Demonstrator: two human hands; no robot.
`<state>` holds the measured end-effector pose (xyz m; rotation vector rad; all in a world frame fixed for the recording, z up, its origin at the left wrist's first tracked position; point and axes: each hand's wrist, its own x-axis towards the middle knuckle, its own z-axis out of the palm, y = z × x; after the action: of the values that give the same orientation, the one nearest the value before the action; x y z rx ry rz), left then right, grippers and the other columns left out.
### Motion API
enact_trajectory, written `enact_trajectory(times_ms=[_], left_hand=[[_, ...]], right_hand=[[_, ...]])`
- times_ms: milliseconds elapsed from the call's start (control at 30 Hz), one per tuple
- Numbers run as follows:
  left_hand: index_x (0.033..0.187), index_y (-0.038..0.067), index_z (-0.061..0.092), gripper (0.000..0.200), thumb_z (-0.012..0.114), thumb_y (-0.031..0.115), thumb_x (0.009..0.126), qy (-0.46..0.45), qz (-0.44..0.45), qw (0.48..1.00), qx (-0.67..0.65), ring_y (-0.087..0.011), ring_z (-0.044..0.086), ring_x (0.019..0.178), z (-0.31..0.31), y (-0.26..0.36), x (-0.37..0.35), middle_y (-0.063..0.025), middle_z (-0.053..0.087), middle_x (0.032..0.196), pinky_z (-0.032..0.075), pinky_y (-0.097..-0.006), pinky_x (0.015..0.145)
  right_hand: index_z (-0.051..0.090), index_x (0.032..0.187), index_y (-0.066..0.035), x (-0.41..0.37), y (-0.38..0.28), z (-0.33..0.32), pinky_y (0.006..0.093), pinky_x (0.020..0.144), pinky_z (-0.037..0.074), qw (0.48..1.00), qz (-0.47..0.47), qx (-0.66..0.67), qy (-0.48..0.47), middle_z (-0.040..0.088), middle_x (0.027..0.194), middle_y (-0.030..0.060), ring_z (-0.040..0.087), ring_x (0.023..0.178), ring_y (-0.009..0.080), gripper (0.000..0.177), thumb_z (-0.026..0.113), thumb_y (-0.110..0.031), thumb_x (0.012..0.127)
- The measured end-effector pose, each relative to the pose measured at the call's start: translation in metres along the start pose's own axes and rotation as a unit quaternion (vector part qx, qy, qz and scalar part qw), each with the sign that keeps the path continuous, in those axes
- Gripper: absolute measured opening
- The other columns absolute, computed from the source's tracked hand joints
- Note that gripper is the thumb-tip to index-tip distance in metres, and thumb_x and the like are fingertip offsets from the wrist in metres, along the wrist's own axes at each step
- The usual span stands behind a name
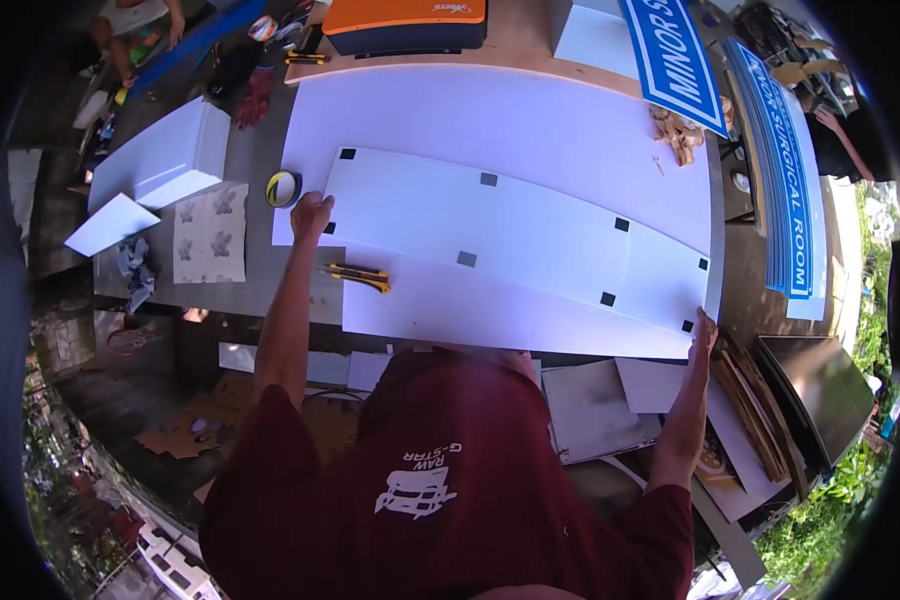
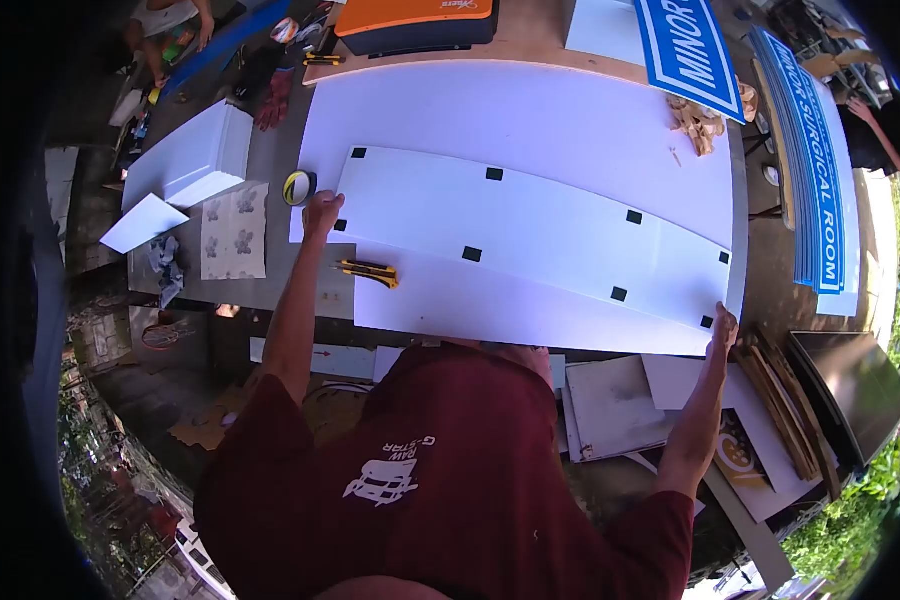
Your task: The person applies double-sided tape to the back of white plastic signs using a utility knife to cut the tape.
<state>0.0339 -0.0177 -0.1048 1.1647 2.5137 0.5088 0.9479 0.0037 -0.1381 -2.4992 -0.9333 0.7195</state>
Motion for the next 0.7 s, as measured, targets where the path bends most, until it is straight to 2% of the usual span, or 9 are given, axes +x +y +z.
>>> enact_trajectory(times_ms=[33,100,133,233,300,400,533,633,700], left_hand=[[0.103,0.002,0.073,0.045,0.067,0.044,0.087,-0.013,-0.009,1.0,-0.013,-0.0381,0.068,0.102,-0.007,0.002,0.002,-0.0218,0.073,0.102,0.051,-0.0447,0.09],[0.09,-0.001,0.072,0.045,0.062,0.043,0.09,-0.037,0.003,0.998,-0.051,-0.0399,0.068,0.095,-0.002,-0.018,0.02,-0.0228,0.072,0.093,0.05,-0.0474,0.084],[0.086,-0.003,0.071,0.044,0.06,0.039,0.093,-0.018,0.074,0.995,-0.066,-0.04,0.067,0.083,0.004,-0.033,0.029,-0.024,0.071,0.087,0.049,-0.047,0.076],[0.085,0.0,0.072,0.027,0.065,0.025,0.091,-0.191,-0.11,0.942,-0.254,-0.0237,0.065,0.069,-0.036,-0.019,0.036,-0.0111,0.069,0.076,0.05,-0.036,0.065],[0.097,0.0,0.071,0.018,0.072,0.015,0.086,-0.211,-0.149,0.883,-0.393,-0.0183,0.067,0.08,-0.034,-0.022,0.051,-0.0078,0.071,0.09,0.052,-0.0297,0.068],[0.116,0.002,0.07,0.029,0.071,0.012,0.089,-0.247,-0.164,0.798,-0.526,-0.0176,0.068,0.083,-0.068,0.009,0.051,-0.01,0.071,0.104,0.057,-0.0309,0.076],[0.127,0.001,0.065,0.042,0.075,0.008,0.087,-0.292,-0.162,0.722,-0.606,-0.0156,0.064,0.071,-0.07,0.019,0.072,-0.0091,0.068,0.1,0.058,-0.0217,0.057],[0.119,-0.003,0.068,0.036,0.075,0.001,0.085,-0.283,-0.201,0.673,-0.654,-0.0179,0.063,0.07,-0.071,0.029,0.088,-0.0099,0.061,0.09,0.062,-0.0215,0.06],[0.113,-0.004,0.07,0.03,0.074,-0.003,0.083,-0.265,-0.234,0.667,-0.656,-0.0174,0.063,0.071,-0.071,0.037,0.1,-0.0115,0.061,0.089,0.063,-0.022,0.064]], right_hand=[[0.072,0.107,-0.003,0.003,0.002,-0.004,0.0458,0.088,0.045,0.999,0.029,0.003,0.011,0.067,0.096,0.0119,0.06,0.099,0.0272,0.043,0.067,-0.04,0.087],[0.068,0.101,-0.007,-0.025,0.001,-0.022,0.0402,0.07,0.047,0.975,0.061,0.212,-0.003,0.067,0.094,0.0044,0.06,0.082,0.0202,0.033,0.072,-0.035,0.085],[0.068,0.107,-0.006,-0.026,0.01,-0.035,0.0394,0.07,0.048,0.975,0.05,0.214,-0.036,0.067,0.099,0.005,0.062,0.085,0.0202,0.033,0.072,-0.03,0.085],[0.063,0.123,-0.004,-0.03,0.012,-0.061,0.0375,0.069,0.051,0.97,0.014,0.229,-0.081,0.066,0.114,0.0081,0.065,0.095,0.0211,0.04,0.072,-0.018,0.086],[0.058,0.131,-0.001,-0.056,-0.005,-0.082,0.0368,0.068,0.052,0.969,-0.025,0.244,-0.041,0.063,0.123,0.0121,0.064,0.101,0.0229,0.048,0.071,-0.008,0.086],[0.068,0.117,0.002,-0.041,-0.005,-0.121,0.0263,0.05,0.05,0.934,0.053,0.301,-0.186,0.071,0.097,0.0094,0.065,0.074,0.0147,0.026,0.069,-0.005,0.092],[0.066,0.114,0.008,-0.043,-0.025,-0.144,0.0234,0.065,0.057,0.903,0.035,0.386,-0.185,0.071,0.101,0.0117,0.07,0.082,0.0185,0.03,0.065,-0.018,0.099],[0.065,0.122,0.003,-0.036,-0.047,-0.156,0.0376,0.083,0.058,0.884,-0.013,0.399,-0.242,0.069,0.112,0.0132,0.067,0.101,0.026,0.049,0.068,-0.039,0.096],[0.064,0.127,-0.004,-0.071,-0.092,-0.164,0.0493,0.098,0.047,0.947,-0.124,0.207,-0.214,0.062,0.125,0.0144,0.058,0.118,0.0317,0.064,0.074,-0.052,0.087]])
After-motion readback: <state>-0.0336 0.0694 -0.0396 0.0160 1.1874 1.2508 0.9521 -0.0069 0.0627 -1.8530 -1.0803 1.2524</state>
